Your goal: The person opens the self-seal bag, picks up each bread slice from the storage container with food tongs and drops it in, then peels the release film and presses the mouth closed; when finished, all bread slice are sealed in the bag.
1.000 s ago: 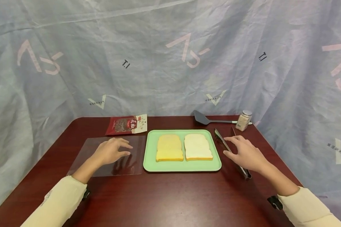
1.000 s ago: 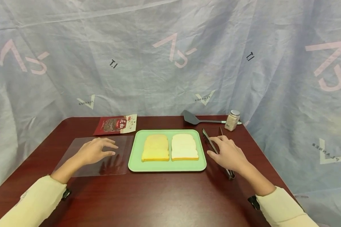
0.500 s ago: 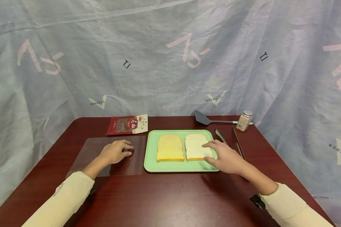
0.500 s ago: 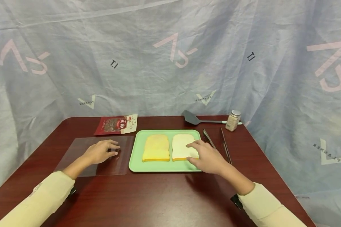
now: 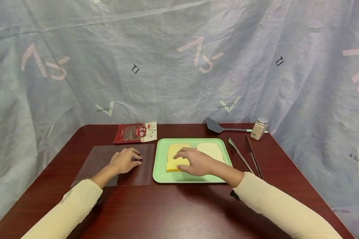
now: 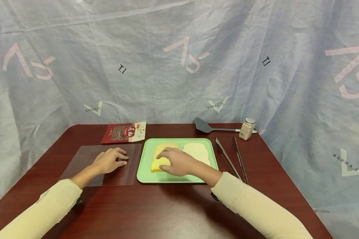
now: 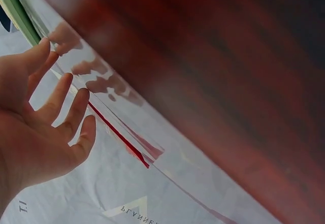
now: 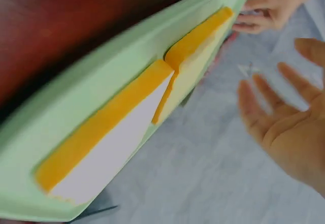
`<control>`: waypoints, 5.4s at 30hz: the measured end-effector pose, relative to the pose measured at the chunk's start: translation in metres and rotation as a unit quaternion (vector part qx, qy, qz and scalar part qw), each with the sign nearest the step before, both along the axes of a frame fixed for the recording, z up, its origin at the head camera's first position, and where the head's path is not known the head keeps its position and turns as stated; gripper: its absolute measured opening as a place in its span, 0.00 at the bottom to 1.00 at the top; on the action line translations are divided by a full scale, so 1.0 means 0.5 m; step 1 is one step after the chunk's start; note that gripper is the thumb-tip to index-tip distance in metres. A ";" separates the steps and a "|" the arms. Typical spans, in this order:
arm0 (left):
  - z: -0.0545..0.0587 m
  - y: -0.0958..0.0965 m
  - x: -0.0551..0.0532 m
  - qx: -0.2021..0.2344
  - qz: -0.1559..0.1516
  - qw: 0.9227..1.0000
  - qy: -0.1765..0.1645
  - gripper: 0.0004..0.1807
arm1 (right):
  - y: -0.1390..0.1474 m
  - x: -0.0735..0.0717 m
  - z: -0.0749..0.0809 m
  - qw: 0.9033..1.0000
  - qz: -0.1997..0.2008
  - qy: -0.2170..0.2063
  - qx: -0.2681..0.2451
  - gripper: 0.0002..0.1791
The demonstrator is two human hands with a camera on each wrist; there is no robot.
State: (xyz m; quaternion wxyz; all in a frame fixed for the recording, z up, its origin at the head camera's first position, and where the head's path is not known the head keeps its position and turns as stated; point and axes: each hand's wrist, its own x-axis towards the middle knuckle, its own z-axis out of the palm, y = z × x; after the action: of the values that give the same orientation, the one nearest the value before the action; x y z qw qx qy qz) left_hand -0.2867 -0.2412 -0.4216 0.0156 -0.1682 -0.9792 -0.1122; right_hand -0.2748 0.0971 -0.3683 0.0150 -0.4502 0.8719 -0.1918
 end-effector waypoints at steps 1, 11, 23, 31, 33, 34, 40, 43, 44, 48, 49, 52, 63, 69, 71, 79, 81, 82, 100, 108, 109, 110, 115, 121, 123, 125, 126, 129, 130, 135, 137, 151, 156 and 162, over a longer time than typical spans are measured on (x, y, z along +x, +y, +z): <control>-0.001 0.000 0.000 0.000 0.001 1.000 -0.001 0.14 | -0.016 -0.009 0.000 1.000 0.020 -0.002 -0.001 0.18; 0.002 0.003 -0.008 0.011 0.010 1.000 -0.003 0.11 | -0.151 -0.086 -0.015 0.992 0.071 0.027 0.104 0.17; -0.007 0.003 -0.013 0.034 0.026 0.999 0.012 0.07 | -0.220 -0.109 -0.079 0.973 0.074 0.064 0.211 0.19; 0.002 -0.013 -0.011 0.071 0.033 0.997 0.017 0.08 | -0.225 -0.109 -0.092 0.971 0.072 0.066 0.220 0.21; 0.005 -0.016 -0.011 0.084 0.036 0.996 0.013 0.08 | -0.226 -0.108 -0.092 0.972 0.072 0.061 0.216 0.22; 0.008 -0.018 -0.011 0.093 0.038 0.995 0.012 0.08 | -0.226 -0.107 -0.091 0.972 0.073 0.063 0.216 0.22; 0.026 -0.024 -0.014 0.118 0.038 0.992 0.015 0.07 | -0.226 -0.106 -0.088 0.968 0.082 0.072 0.226 0.27; 0.036 -0.030 -0.014 0.128 0.033 0.991 0.020 0.07 | -0.227 -0.106 -0.084 0.968 0.081 0.062 0.229 0.27; 0.040 -0.032 -0.014 0.132 0.035 0.990 0.021 0.07 | -0.227 -0.107 -0.083 0.968 0.080 0.059 0.230 0.27; 0.051 -0.040 -0.014 0.143 0.033 0.989 0.027 0.07 | -0.231 -0.108 -0.083 0.969 0.080 0.050 0.229 0.29; 0.053 -0.041 -0.014 0.148 0.032 0.988 0.028 0.07 | -0.232 -0.109 -0.084 0.969 0.078 0.043 0.229 0.30; 0.058 -0.044 -0.014 0.163 0.023 0.986 0.034 0.07 | -0.235 -0.110 -0.088 0.971 0.070 0.017 0.227 0.32; 0.070 -0.052 -0.006 0.199 0.013 0.978 0.054 0.08 | -0.238 -0.112 -0.084 0.970 0.066 -0.007 0.234 0.33; 0.077 -0.060 -0.010 0.225 0.014 0.971 0.073 0.08 | -0.239 -0.112 -0.079 0.969 0.070 -0.005 0.238 0.33; 0.078 -0.063 -0.012 0.239 0.013 0.968 0.080 0.08 | -0.239 -0.112 -0.078 0.968 0.070 -0.007 0.240 0.33; 0.086 -0.079 -0.013 0.271 0.007 0.956 0.107 0.09 | -0.232 -0.114 -0.073 0.969 0.073 -0.016 0.235 0.33; 0.086 -0.081 -0.014 0.279 0.002 0.954 0.111 0.09 | -0.233 -0.115 -0.073 0.969 0.076 -0.006 0.236 0.33; 0.086 -0.081 -0.015 0.284 -0.002 0.952 0.113 0.09 | -0.233 -0.116 -0.074 0.969 0.076 -0.001 0.237 0.33; 0.102 -0.092 -0.005 0.352 -0.034 0.926 0.135 0.08 | -0.241 -0.127 -0.068 0.972 0.102 -0.022 0.212 0.31; 0.093 -0.086 0.000 0.350 -0.034 0.934 0.072 0.11 | -0.263 -0.128 -0.064 0.977 0.074 -0.008 0.198 0.31; 0.093 -0.084 0.001 0.351 -0.034 0.933 0.069 0.11 | -0.267 -0.129 -0.064 0.979 0.069 -0.003 0.194 0.29; 0.092 -0.083 0.002 0.353 -0.033 0.933 0.066 0.11 | -0.272 -0.129 -0.064 0.980 0.067 0.004 0.189 0.26; 0.090 -0.080 0.006 0.365 -0.028 0.929 0.055 0.11 | -0.292 -0.128 -0.074 0.982 0.071 0.050 0.169 0.18; 0.083 -0.085 0.000 0.368 -0.029 0.928 0.047 0.11 | -0.299 -0.126 -0.086 0.973 0.088 0.086 0.197 0.13; 0.083 -0.087 -0.001 0.370 -0.031 0.927 0.047 0.11 | -0.296 -0.125 -0.086 0.967 0.086 0.101 0.216 0.14; 0.083 -0.089 0.000 0.368 -0.031 0.928 0.046 0.11 | -0.293 -0.125 -0.086 0.964 0.080 0.105 0.230 0.16; 0.083 -0.090 0.001 0.367 -0.032 0.929 0.046 0.11 | -0.292 -0.125 -0.086 0.964 0.077 0.102 0.234 0.16; 0.083 -0.091 0.003 0.356 -0.033 0.933 0.046 0.11 | -0.289 -0.124 -0.085 0.966 0.068 0.091 0.231 0.16; 0.083 -0.090 0.004 0.349 -0.033 0.935 0.046 0.11 | -0.288 -0.123 -0.085 0.967 0.065 0.088 0.228 0.15; 0.080 -0.081 0.008 0.308 -0.028 0.950 0.043 0.09 | -0.282 -0.121 -0.082 0.973 0.057 0.081 0.207 0.14; 0.080 -0.074 0.010 0.295 -0.027 0.954 0.044 0.08 | -0.277 -0.119 -0.080 0.975 0.055 0.081 0.202 0.14; 0.083 -0.056 0.012 0.254 -0.024 0.966 0.048 0.07 | -0.173 -0.091 -0.044 0.992 0.052 0.062 0.101 0.16; 0.082 -0.056 0.012 0.255 -0.020 0.966 0.043 0.07 | -0.084 -0.066 -0.023 0.996 0.032 0.071 0.044 0.16; 0.079 -0.057 0.007 0.255 -0.017 0.966 0.040 0.07 | 0.047 -0.026 0.007 0.992 -0.110 0.059 -0.005 0.16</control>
State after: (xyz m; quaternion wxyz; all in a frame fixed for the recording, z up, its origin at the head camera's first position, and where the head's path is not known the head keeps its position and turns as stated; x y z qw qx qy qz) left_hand -0.2832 -0.2696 -0.3819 0.0956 -0.1799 -0.9138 -0.3515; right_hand -0.2878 0.1207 -0.3648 -0.0596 -0.3621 0.9146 -0.1699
